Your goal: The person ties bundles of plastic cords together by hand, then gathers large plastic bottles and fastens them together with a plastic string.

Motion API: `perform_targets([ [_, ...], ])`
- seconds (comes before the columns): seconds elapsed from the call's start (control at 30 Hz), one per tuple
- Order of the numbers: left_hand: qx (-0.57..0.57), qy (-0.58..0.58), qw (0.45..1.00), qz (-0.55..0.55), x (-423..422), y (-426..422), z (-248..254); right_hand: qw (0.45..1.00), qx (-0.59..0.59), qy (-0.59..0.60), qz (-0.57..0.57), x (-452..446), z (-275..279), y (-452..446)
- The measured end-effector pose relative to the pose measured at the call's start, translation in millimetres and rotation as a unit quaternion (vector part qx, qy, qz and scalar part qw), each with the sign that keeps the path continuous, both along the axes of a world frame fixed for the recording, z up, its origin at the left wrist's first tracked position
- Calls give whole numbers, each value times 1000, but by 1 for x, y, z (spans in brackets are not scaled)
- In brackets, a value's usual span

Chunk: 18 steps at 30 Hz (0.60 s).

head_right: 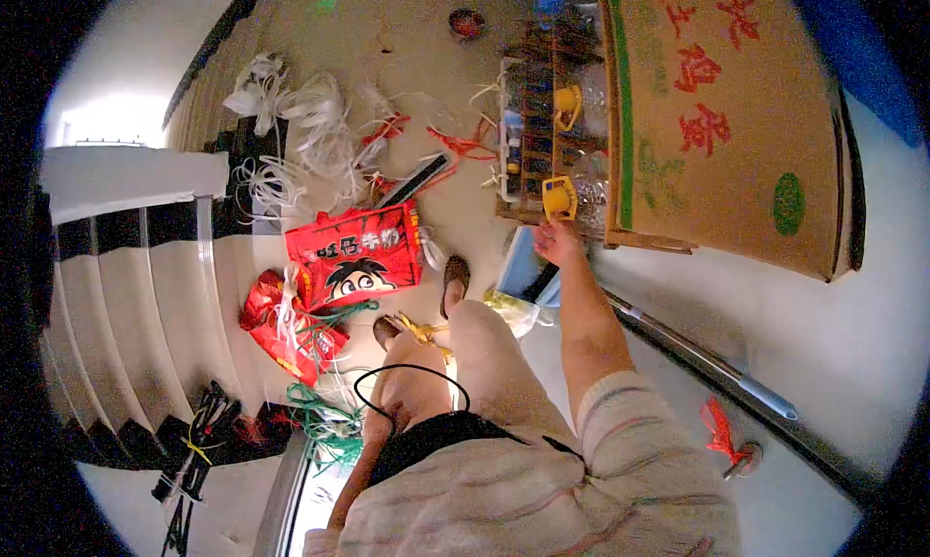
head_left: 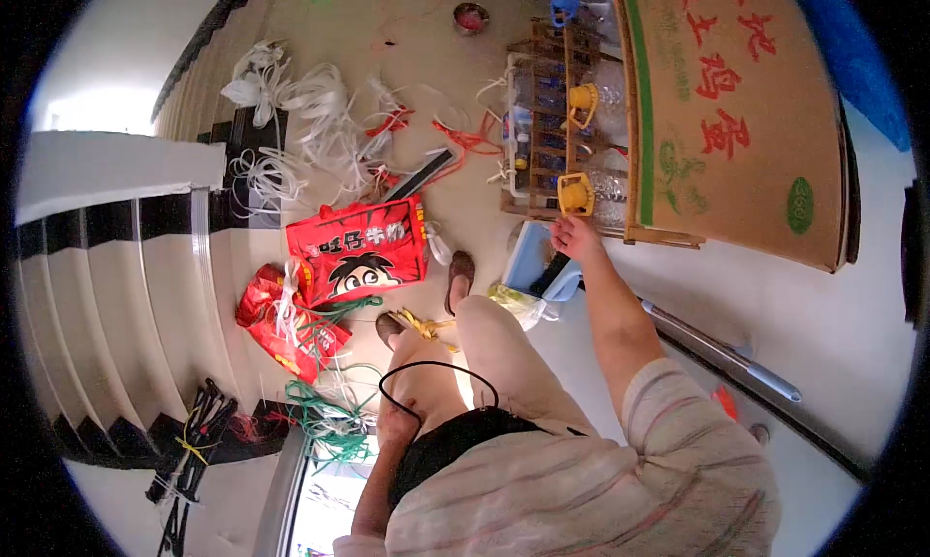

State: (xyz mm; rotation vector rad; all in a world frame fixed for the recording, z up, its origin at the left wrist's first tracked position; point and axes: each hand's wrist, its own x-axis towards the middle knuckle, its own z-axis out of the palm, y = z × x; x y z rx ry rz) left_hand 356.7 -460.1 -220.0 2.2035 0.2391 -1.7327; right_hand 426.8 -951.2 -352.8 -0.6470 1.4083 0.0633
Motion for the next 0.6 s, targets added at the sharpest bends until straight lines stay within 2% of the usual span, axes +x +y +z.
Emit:
perform_targets([
  [0.03,-15,-21,999,-37,-9,12,-12,1000,-1,-5,-11,2,3,6],
  [0.13,-58,-83,986,-131,-25,37,-29,990,-100,34,89,18,33,39],
  [0.23,-68,-129,981,-129,-28,52,-42,953,-168,-31,251,18,48,86],
  [0.33,-126,-218,968,-3,-7,88,-84,902,-216,-63,369,26,80,164],
  [0.4,-215,-374,901,52,45,95,-79,854,-233,-71,460,36,108,218],
  [0.43,-236,-378,883,146,65,99,-93,809,-273,-91,512,38,109,239],
  [0.47,-258,-357,876,194,91,91,-79,759,-312,-109,561,42,110,257],
  [0.5,-279,-337,866,241,117,82,-65,767,-277,-105,569,55,128,275],
  [0.53,-302,-293,874,242,145,60,-4,774,-240,-101,577,72,163,293],
  [0.57,-333,-335,861,186,159,44,25,780,-203,-95,584,83,181,309],
  [0.6,-362,-375,844,127,167,31,42,795,-158,-128,571,88,175,321],
])
